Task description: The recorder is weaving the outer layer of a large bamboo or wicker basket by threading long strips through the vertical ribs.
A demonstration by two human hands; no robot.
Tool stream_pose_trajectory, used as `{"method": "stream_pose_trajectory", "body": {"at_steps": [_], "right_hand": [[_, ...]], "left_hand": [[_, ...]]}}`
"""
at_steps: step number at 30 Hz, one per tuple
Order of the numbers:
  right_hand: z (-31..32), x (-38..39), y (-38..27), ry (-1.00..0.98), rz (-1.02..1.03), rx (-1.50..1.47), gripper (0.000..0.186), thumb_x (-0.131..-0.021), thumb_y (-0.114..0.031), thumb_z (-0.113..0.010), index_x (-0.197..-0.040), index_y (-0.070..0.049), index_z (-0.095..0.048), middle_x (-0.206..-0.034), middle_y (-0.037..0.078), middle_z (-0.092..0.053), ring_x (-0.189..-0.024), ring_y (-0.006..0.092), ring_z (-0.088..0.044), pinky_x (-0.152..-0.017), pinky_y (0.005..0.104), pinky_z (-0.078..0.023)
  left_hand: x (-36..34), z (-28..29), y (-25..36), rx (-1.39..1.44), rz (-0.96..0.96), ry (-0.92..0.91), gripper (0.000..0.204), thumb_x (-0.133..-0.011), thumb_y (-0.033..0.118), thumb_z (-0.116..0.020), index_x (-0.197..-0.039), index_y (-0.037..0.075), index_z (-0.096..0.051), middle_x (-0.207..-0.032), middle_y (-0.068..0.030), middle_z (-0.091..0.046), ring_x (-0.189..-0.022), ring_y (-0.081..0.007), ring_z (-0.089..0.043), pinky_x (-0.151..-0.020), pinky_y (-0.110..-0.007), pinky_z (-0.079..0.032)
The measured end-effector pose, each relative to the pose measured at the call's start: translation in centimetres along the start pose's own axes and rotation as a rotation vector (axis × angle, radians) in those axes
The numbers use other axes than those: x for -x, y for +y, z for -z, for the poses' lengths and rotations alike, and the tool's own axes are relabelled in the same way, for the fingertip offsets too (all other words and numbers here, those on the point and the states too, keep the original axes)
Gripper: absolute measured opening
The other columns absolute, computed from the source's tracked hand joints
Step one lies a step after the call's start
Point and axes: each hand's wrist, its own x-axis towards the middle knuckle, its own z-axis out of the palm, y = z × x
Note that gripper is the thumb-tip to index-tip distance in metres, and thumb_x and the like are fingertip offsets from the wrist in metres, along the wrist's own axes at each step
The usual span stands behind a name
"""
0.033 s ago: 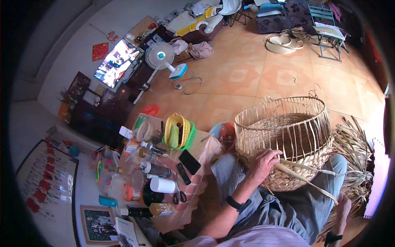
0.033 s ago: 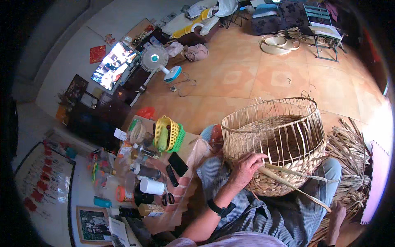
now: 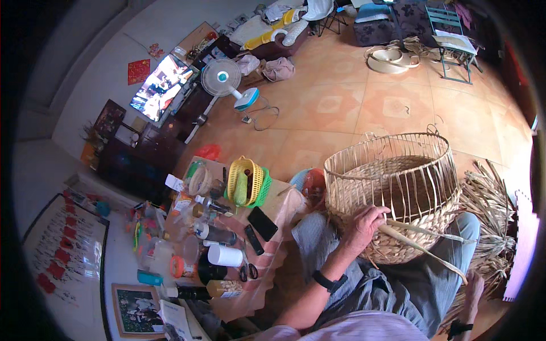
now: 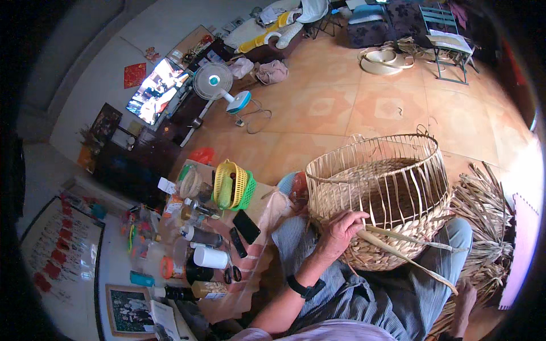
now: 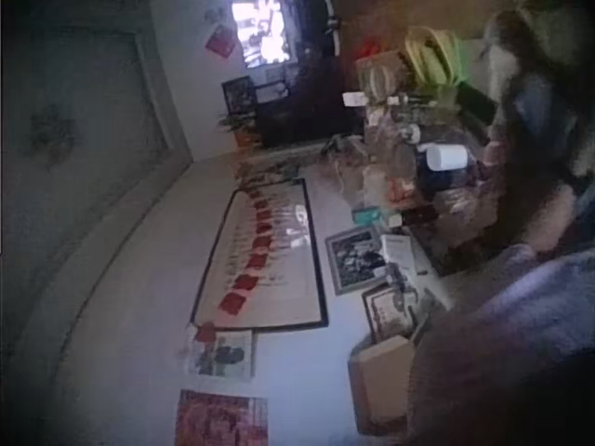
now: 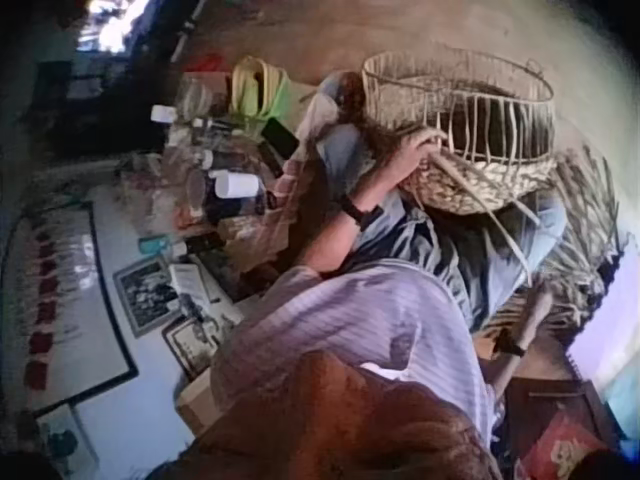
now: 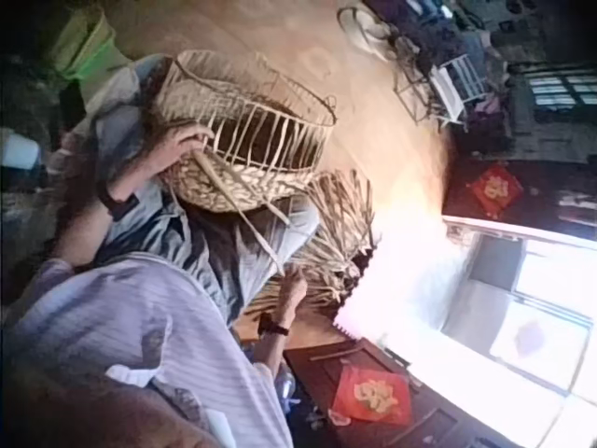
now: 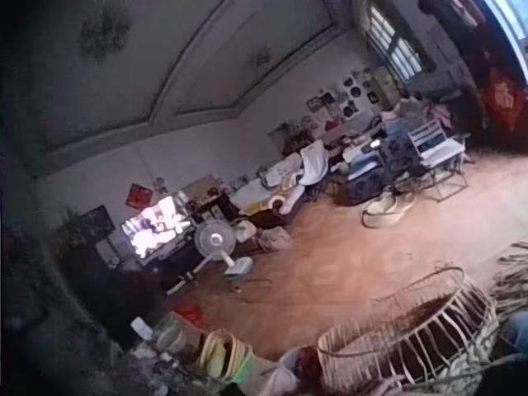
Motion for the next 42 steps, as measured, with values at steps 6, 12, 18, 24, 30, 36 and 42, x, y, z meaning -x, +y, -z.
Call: {"method": "stream_pose_trajectory", "body": {"at_steps": [6,12,18,24,30,36,42], "right_hand": [[-1.1,8.5,1.6,-0.351,-0.792,-0.746,0.028,-0.104,-0.031,-0.062,-0.111,-0.008,-0.077,-0.086,0.005,-0.073,-0.070,0.0198,-0.063,-0.062,0.0390,-0.049],[-7.4,12.0,4.6,-0.686,-0.520,-0.183,0.032,-0.105,-0.033,-0.061,-0.107,-0.004,-0.075,-0.095,0.018,-0.078,-0.081,0.0342,-0.076,-0.070,0.0496,-0.059],[-7.8,13.4,2.5,-0.506,-0.676,-0.202,0.025,-0.098,-0.025,-0.065,-0.106,-0.002,-0.072,-0.107,0.027,-0.074,-0.106,0.0466,-0.070,-0.090,0.0549,-0.057],[-9.8,11.2,2.3,-0.437,-0.633,-0.218,0.018,-0.099,-0.013,-0.059,-0.112,-0.002,-0.065,-0.108,0.028,-0.071,-0.109,0.0456,-0.069,-0.091,0.0543,-0.056],[-11.7,10.7,5.3,-0.692,-0.829,-0.156,0.025,-0.100,-0.013,-0.058,-0.122,-0.001,-0.063,-0.119,0.030,-0.071,-0.115,0.0464,-0.067,-0.096,0.0532,-0.056],[-11.7,14.0,5.8,-0.490,-0.798,-0.277,0.042,-0.092,-0.025,-0.077,-0.128,-0.005,-0.069,-0.119,0.026,-0.070,-0.114,0.0459,-0.065,-0.097,0.0510,-0.055],[-8.6,13.6,13.1,0.198,-0.777,-0.018,0.024,-0.090,-0.016,-0.074,-0.105,0.001,-0.066,-0.103,0.025,-0.064,-0.103,0.0447,-0.061,-0.091,0.0512,-0.051]], "left_hand": [[-2.3,-2.4,0.6,-0.020,0.035,-0.066,0.025,-0.097,0.007,-0.070,-0.122,0.009,-0.072,-0.110,-0.0115,-0.073,-0.100,-0.0296,-0.070,-0.093,-0.041,-0.057],[-1.0,0.3,-0.8,-0.189,0.300,0.037,0.032,-0.093,-0.006,-0.067,-0.124,0.003,-0.072,-0.112,-0.0055,-0.073,-0.099,-0.0164,-0.067,-0.092,-0.031,-0.054],[-2.0,0.4,-2.1,-0.091,0.260,-0.011,0.033,-0.096,-0.005,-0.069,-0.128,0.003,-0.068,-0.100,0.0012,-0.063,-0.093,-0.0089,-0.058,-0.086,-0.024,-0.049],[-1.6,2.1,-4.6,-0.094,0.225,-0.018,0.032,-0.098,-0.003,-0.069,-0.129,0.001,-0.065,-0.101,0.0011,-0.062,-0.092,-0.0090,-0.057,-0.086,-0.023,-0.048],[-1.9,2.3,-5.5,0.006,0.239,-0.036,0.036,-0.095,-0.006,-0.069,-0.130,0.001,-0.065,-0.104,-0.0001,-0.059,-0.095,-0.0114,-0.055,-0.093,-0.026,-0.047],[-1.7,2.6,-5.3,-0.010,0.231,-0.030,0.035,-0.096,-0.006,-0.069,-0.130,0.000,-0.064,-0.103,-0.0006,-0.059,-0.094,-0.0117,-0.055,-0.094,-0.026,-0.047],[-2.4,2.4,-4.2,-0.088,0.300,-0.053,0.034,-0.096,-0.005,-0.068,-0.130,0.000,-0.063,-0.106,-0.0020,-0.060,-0.095,-0.0127,-0.056,-0.093,-0.027,-0.048]]}}
